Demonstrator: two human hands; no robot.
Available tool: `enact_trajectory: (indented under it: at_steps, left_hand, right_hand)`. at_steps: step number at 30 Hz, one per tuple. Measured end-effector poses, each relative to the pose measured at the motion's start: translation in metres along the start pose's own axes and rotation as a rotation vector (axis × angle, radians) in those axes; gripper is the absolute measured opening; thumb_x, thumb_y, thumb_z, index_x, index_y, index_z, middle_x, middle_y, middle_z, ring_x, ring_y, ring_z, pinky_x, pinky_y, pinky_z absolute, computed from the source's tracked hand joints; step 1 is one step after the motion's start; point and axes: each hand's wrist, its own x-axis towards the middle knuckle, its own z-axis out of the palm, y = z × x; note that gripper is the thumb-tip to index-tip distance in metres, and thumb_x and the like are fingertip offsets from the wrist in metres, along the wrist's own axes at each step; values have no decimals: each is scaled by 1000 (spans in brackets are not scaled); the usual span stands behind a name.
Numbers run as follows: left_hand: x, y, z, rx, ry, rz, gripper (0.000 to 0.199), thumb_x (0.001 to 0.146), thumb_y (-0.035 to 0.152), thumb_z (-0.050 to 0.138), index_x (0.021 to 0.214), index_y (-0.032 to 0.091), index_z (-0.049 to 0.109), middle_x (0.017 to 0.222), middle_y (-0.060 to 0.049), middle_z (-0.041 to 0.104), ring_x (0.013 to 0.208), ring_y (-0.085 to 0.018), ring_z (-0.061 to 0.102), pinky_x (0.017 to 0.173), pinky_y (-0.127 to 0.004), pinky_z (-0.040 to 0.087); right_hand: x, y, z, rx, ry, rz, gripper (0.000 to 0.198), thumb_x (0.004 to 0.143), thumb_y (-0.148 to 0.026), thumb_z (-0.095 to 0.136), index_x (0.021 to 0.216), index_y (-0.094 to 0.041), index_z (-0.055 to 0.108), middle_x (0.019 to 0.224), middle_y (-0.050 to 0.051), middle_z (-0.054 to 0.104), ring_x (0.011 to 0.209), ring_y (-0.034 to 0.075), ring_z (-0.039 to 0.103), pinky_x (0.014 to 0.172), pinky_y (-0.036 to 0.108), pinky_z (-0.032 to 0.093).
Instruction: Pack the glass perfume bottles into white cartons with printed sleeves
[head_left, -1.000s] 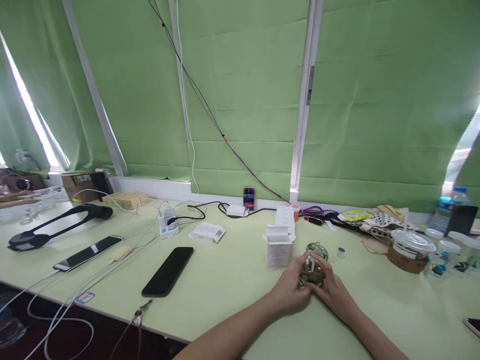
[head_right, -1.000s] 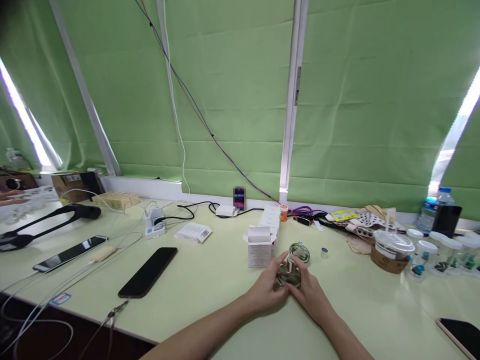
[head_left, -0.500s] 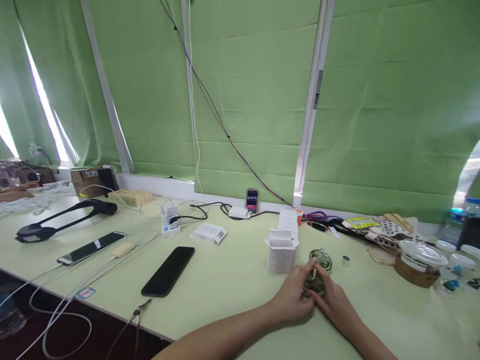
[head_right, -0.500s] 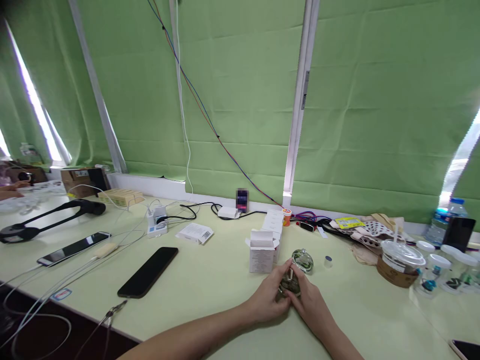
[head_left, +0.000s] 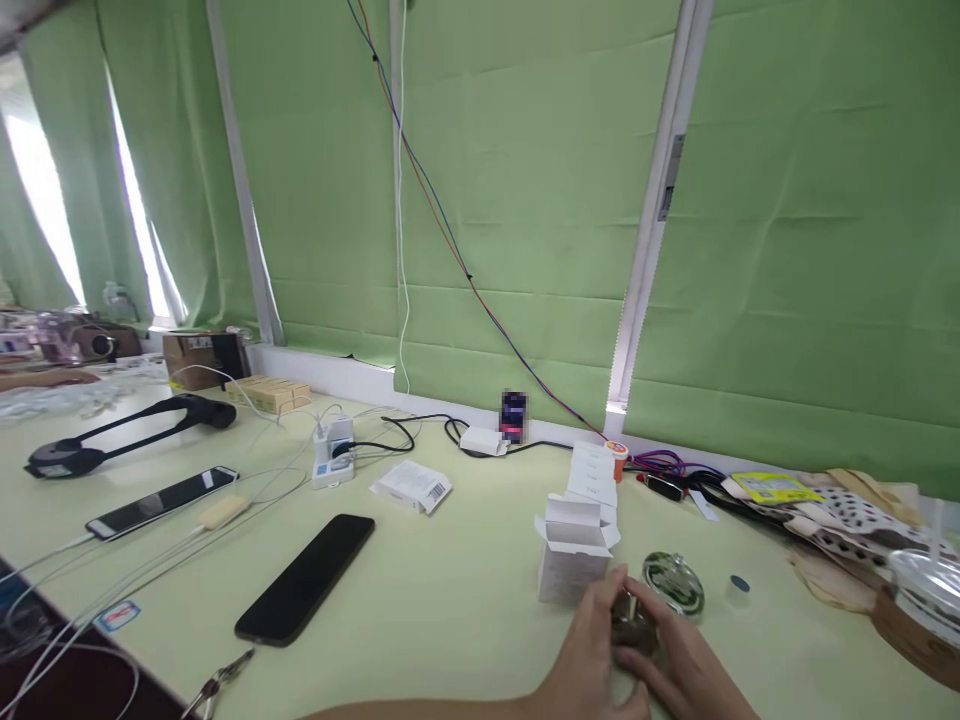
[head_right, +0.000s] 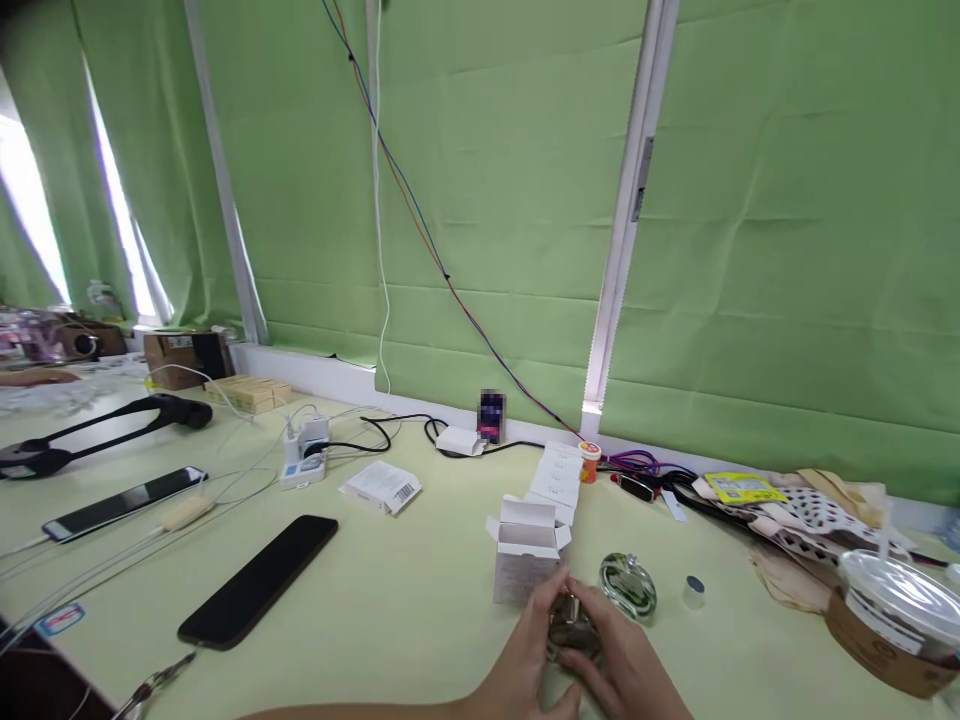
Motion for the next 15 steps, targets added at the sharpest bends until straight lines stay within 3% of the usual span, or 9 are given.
enact_trajectory:
  at_steps: [3,9,15]
  left_hand:
    - [2,-6,0,-50,-4,39,96,63,14,62,145,24,12,137,-14,33,128,-33,35,109,-49,28]
    - [4,-9,-2,-140,29,-65,75,63,14,59,133,25,33,119,-9,37,113,-27,46,100,-43,38]
    - [7,-1,-6,-120,-22,-53,83,61,8,53,138,29,30,119,-7,39,115,-26,45,101,-42,37]
  right_hand:
    - [-5,8,3,40,62,3,63,81,-23,61,137,-29,33,125,11,64,107,29,66,84,36,57]
    - [-17,20,2,98,55,46,56,82,-26,61,132,-31,36,108,10,70,81,27,73,68,34,62]
    - [-19,14,-1,78,147,55,55,86,-32,59,134,-29,32,104,11,68,79,26,72,65,35,62]
